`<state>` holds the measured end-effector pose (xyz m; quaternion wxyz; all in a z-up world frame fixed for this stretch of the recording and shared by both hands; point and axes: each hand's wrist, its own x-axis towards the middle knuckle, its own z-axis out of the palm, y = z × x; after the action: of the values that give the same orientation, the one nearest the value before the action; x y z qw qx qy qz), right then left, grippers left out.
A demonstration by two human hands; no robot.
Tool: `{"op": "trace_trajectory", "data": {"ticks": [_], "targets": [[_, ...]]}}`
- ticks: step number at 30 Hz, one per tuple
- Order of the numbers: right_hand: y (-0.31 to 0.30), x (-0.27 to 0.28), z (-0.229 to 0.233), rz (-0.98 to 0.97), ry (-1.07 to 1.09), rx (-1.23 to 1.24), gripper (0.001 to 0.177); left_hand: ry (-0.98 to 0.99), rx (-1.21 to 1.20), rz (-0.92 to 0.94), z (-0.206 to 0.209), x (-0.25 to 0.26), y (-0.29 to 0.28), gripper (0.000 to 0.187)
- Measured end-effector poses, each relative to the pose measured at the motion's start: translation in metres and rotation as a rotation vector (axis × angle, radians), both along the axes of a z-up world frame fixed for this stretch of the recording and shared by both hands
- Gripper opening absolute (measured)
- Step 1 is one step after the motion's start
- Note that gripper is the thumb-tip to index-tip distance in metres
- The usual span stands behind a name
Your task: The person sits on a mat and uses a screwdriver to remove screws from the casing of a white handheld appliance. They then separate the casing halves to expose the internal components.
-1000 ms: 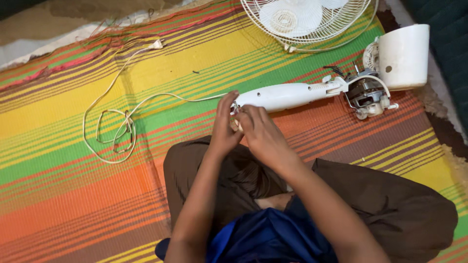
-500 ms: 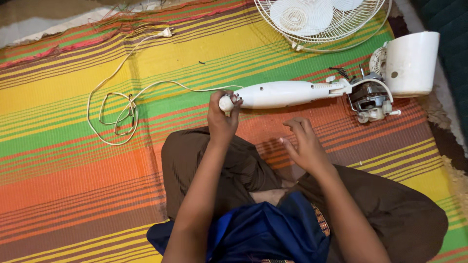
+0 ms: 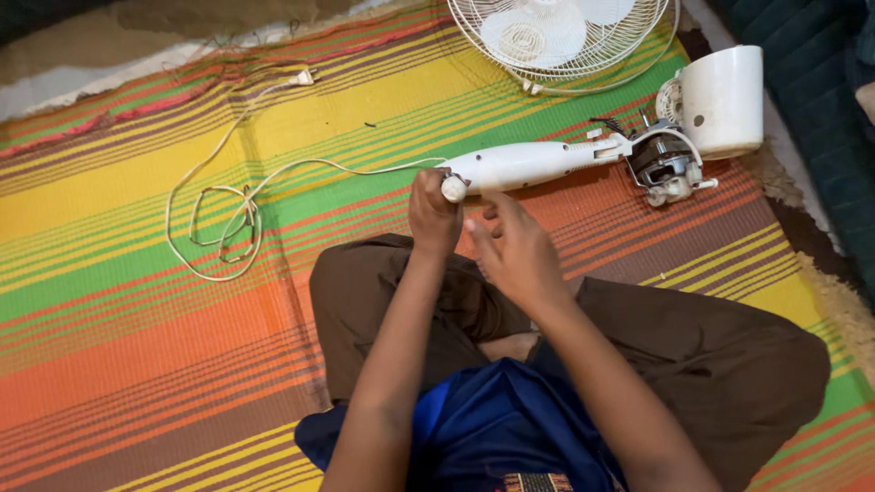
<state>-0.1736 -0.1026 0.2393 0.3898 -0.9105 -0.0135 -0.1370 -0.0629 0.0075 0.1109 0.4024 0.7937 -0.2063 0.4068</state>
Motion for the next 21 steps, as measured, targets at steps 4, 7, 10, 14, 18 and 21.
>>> {"op": "trace_trajectory", "data": {"ticks": [4, 7, 10, 14, 18, 21], "targets": [[0.031, 0.016, -0.011, -0.029, -0.003, -0.253, 0.054, 0.042, -0.055, -0.069, -0.011, -0.004, 0.006, 0.046], [0.038, 0.023, -0.02, -0.08, -0.027, -0.342, 0.048, 0.21, -0.054, -0.095, -0.02, -0.008, 0.011, 0.043], [0.037, 0.031, -0.027, -0.074, -0.05, -0.421, 0.045, 0.276, 0.009, -0.185, -0.025, -0.009, 0.013, 0.039], [0.031, 0.044, -0.027, 0.028, -0.115, -0.436, 0.035, 0.344, -0.076, -0.222, -0.021, -0.012, 0.012, 0.05], [0.029, 0.059, -0.023, 0.15, -0.145, -0.505, 0.031, 0.461, -0.151, -0.209, -0.004, -0.023, 0.018, 0.07], [0.029, 0.072, -0.019, 0.14, -0.163, -0.576, 0.036, 0.485, -0.173, -0.176, 0.016, -0.039, 0.018, 0.074]]}}
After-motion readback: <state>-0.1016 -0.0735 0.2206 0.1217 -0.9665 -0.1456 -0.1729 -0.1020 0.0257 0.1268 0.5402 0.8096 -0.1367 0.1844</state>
